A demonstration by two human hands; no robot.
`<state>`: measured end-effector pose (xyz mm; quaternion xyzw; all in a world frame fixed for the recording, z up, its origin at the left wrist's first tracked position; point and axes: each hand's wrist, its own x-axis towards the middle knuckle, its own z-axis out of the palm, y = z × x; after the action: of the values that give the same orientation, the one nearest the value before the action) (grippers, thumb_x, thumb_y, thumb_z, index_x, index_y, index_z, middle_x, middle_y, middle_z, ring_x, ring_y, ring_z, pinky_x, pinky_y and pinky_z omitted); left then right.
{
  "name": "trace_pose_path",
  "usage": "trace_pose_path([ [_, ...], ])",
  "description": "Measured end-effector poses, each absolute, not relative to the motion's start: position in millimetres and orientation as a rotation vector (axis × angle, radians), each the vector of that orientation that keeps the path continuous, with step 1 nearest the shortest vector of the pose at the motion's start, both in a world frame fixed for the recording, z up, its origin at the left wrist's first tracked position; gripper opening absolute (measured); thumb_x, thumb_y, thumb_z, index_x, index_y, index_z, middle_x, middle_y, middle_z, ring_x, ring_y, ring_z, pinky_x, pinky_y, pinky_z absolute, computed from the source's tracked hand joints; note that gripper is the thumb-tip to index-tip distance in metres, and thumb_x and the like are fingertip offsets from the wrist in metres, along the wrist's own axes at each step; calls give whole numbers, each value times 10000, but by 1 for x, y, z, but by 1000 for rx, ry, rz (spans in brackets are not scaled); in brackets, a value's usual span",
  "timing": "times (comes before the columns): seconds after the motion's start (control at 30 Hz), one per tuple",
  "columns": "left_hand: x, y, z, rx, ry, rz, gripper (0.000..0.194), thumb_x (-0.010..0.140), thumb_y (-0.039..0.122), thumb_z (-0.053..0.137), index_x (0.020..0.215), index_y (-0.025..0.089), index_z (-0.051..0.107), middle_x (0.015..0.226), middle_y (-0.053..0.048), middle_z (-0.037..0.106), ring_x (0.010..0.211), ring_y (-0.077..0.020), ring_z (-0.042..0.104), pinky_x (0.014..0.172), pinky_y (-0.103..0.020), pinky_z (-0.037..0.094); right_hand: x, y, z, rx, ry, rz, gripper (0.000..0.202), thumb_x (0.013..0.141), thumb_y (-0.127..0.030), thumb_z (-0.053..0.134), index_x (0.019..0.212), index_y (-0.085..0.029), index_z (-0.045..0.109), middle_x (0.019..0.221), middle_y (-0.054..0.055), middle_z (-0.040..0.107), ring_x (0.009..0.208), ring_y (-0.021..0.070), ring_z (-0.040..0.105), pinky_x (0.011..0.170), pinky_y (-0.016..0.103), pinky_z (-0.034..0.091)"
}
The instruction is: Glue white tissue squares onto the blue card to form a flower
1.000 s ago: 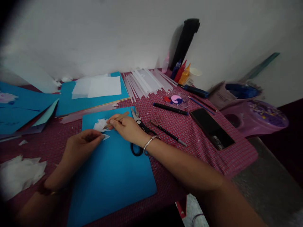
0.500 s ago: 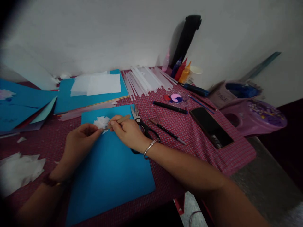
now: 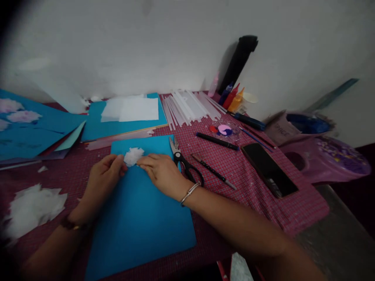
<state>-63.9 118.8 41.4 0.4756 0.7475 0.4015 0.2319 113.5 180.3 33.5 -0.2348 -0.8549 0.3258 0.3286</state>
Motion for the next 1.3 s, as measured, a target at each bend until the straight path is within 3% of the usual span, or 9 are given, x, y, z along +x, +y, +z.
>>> trace_pose_path([
  [0.2, -56, 113, 45, 1325, 2022, 1155, 302, 900, 339, 429, 650, 182, 493, 573, 40, 488, 549, -109, 473, 520, -233, 333, 119, 170, 44, -746, -2053, 994, 223, 933, -278, 467, 984, -201, 671, 1007, 69, 700, 941, 201, 637, 886, 357, 486],
  [0.3, -58, 91, 57, 1438, 2009, 1100, 243, 924, 298, 405, 736, 186, 509, 650, 32, 522, 604, -112, 491, 553, -229, 355, 121, 173, 45, -869, -1832, 1210, 274, 917, -391, 460, 859, -212, 660, 790, 45, 691, 760, 202, 656, 721, 333, 529],
  [0.47, -69, 13, 79, 1962, 1839, 327, 143, 885, 183, 478, 758, 185, 546, 770, -2, 573, 667, -133, 516, 605, -251, 384, 122, 172, 43, -917, -1769, 1384, 301, 870, -469, 504, 800, -220, 657, 701, 49, 678, 763, 223, 662, 714, 331, 537],
  [0.57, -98, -27, 83, 1947, 2020, 170, 198, 892, 126, 414, 771, 196, 554, 787, -14, 584, 693, -153, 539, 634, -274, 404, 122, 170, 40, -912, -1812, 1426, 285, 869, -472, 512, 817, -231, 655, 707, 40, 679, 760, 220, 660, 721, 338, 542],
  [0.8, -188, -46, 81, 1654, 2502, 451, 162, 871, 291, 458, 906, 198, 585, 906, -60, 612, 855, -217, 586, 783, -368, 461, 120, 168, 38, -927, -1942, 1405, 328, 887, -476, 478, 812, -213, 659, 739, 46, 670, 744, 217, 652, 720, 339, 534],
  [0.9, -202, -32, 70, 1514, 2571, 576, 437, 746, 314, 582, 1160, 183, 533, 1073, -92, 589, 858, -224, 587, 787, -388, 473, 120, 167, 38, -914, -1995, 1381, 337, 885, -480, 481, 789, -209, 658, 772, 49, 667, 748, 213, 647, 706, 328, 531],
  [0.97, -205, -22, 63, 1376, 2517, 653, 559, 679, 282, 587, 1217, 156, 501, 974, -69, 591, 716, -188, 574, 676, -346, 477, 120, 166, 37, -915, -2004, 1377, 333, 889, -476, 478, 790, -212, 655, 779, 46, 664, 754, 209, 645, 711, 321, 526],
  [1.07, -209, -15, 65, 1154, 2357, 869, 464, 671, 298, 567, 1107, 143, 546, 730, 9, 549, 601, -154, 527, 555, -275, 428, 120, 166, 36, -925, -1993, 1380, 317, 897, -469, 473, 828, -217, 654, 752, 35, 656, 747, 204, 643, 700, 310, 520],
  [1.3, -228, -25, 101, 928, 2164, 1034, 342, 655, 413, 690, 886, 172, 619, 704, 15, 609, 605, -134, 532, 552, -233, 411, 120, 167, 38, -886, -2028, 1402, 351, 914, -462, 446, 777, -220, 660, 816, 40, 652, 809, 197, 635, 706, 293, 522],
])
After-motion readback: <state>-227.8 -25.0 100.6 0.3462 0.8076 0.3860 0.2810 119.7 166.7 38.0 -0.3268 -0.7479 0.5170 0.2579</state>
